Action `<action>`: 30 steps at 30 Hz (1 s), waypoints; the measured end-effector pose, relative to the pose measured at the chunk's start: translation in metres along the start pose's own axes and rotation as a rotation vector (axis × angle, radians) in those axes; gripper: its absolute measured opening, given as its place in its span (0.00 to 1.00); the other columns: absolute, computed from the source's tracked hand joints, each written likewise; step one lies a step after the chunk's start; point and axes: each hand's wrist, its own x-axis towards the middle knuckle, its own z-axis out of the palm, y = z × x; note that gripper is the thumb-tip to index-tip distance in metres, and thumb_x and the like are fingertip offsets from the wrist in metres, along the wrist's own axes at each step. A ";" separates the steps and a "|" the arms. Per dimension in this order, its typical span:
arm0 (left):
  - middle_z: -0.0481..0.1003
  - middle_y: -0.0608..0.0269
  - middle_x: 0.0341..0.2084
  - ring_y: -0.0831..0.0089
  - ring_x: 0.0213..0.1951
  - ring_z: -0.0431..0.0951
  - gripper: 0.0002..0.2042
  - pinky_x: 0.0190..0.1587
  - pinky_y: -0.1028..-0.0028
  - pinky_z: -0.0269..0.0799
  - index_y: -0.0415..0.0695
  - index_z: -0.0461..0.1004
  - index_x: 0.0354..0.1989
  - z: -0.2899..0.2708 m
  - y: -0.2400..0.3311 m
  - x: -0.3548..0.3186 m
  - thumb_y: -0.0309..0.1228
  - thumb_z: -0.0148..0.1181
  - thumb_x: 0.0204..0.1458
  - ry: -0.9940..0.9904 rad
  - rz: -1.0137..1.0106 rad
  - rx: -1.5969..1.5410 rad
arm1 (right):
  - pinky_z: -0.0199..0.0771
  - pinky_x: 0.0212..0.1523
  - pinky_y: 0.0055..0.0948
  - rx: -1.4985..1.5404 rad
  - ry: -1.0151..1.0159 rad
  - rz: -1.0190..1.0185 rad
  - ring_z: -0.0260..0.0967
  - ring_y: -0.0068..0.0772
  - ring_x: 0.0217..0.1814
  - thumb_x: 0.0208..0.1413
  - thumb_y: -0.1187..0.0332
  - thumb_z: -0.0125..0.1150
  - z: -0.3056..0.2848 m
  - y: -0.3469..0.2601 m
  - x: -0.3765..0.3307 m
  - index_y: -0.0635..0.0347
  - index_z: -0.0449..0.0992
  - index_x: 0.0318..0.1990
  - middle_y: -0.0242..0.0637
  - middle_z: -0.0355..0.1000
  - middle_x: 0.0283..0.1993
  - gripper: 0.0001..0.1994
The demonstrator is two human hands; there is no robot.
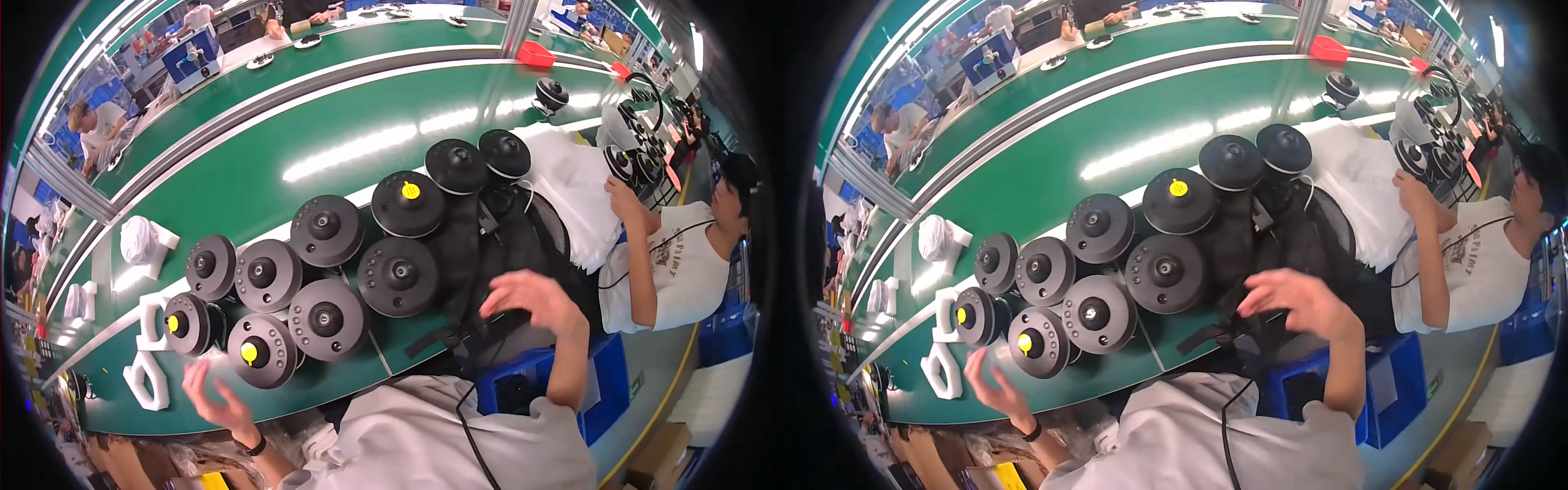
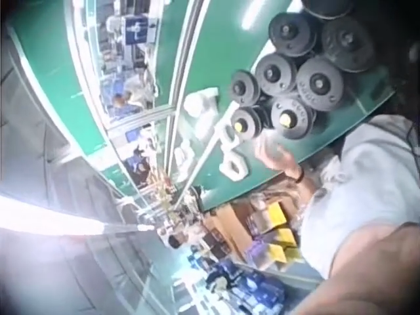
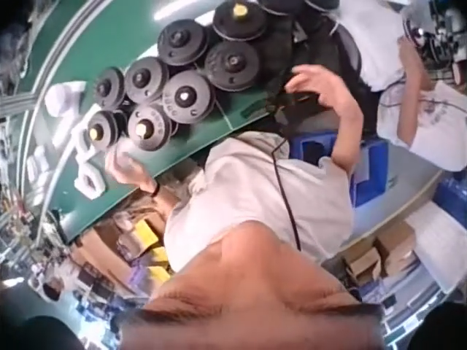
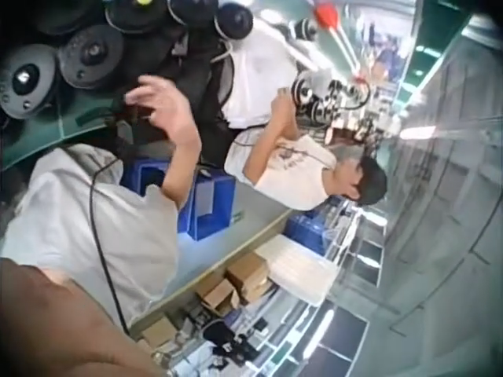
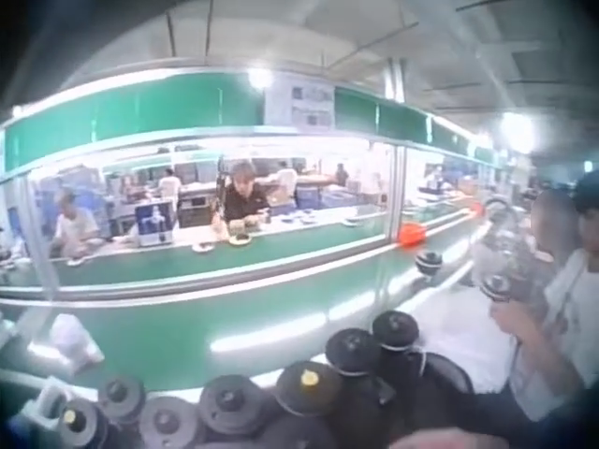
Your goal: Packaging industrial light fixture components into protective bags and placing them into foam inserts on an assembly line.
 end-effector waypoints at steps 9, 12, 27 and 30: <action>0.69 0.45 0.59 0.53 0.63 0.68 0.38 0.69 0.53 0.56 0.31 0.64 0.64 0.039 0.032 -0.036 0.58 0.46 0.63 -0.006 -0.192 -0.141 | 0.59 0.72 0.44 -1.134 0.591 -0.297 0.59 0.49 0.73 0.50 0.72 0.72 -0.036 0.032 0.097 0.60 0.59 0.70 0.48 0.62 0.69 0.40; 0.65 0.46 0.64 0.54 0.67 0.63 0.37 0.72 0.54 0.51 0.31 0.60 0.67 0.044 0.041 -0.051 0.56 0.47 0.63 0.090 -0.316 -0.151 | 0.37 0.80 0.50 -1.265 0.261 -0.270 0.40 0.51 0.82 0.50 0.65 0.73 -0.042 0.021 0.150 0.57 0.53 0.73 0.48 0.49 0.77 0.45; 0.62 0.35 0.62 0.41 0.64 0.61 0.32 0.68 0.41 0.49 0.36 0.56 0.64 0.086 0.163 -0.094 0.46 0.51 0.58 0.211 -0.090 -0.273 | 0.66 0.61 0.44 -1.051 1.270 -0.225 0.68 0.52 0.58 0.58 0.67 0.64 -0.100 0.064 0.034 0.66 0.71 0.53 0.50 0.70 0.55 0.19; 0.62 0.36 0.60 0.47 0.60 0.64 0.29 0.66 0.54 0.56 0.35 0.57 0.62 0.097 0.169 -0.101 0.43 0.53 0.60 0.001 0.086 -0.507 | 0.65 0.61 0.44 -1.351 1.671 -0.024 0.68 0.51 0.59 0.60 0.75 0.57 -0.204 0.103 -0.053 0.65 0.71 0.52 0.49 0.71 0.54 0.13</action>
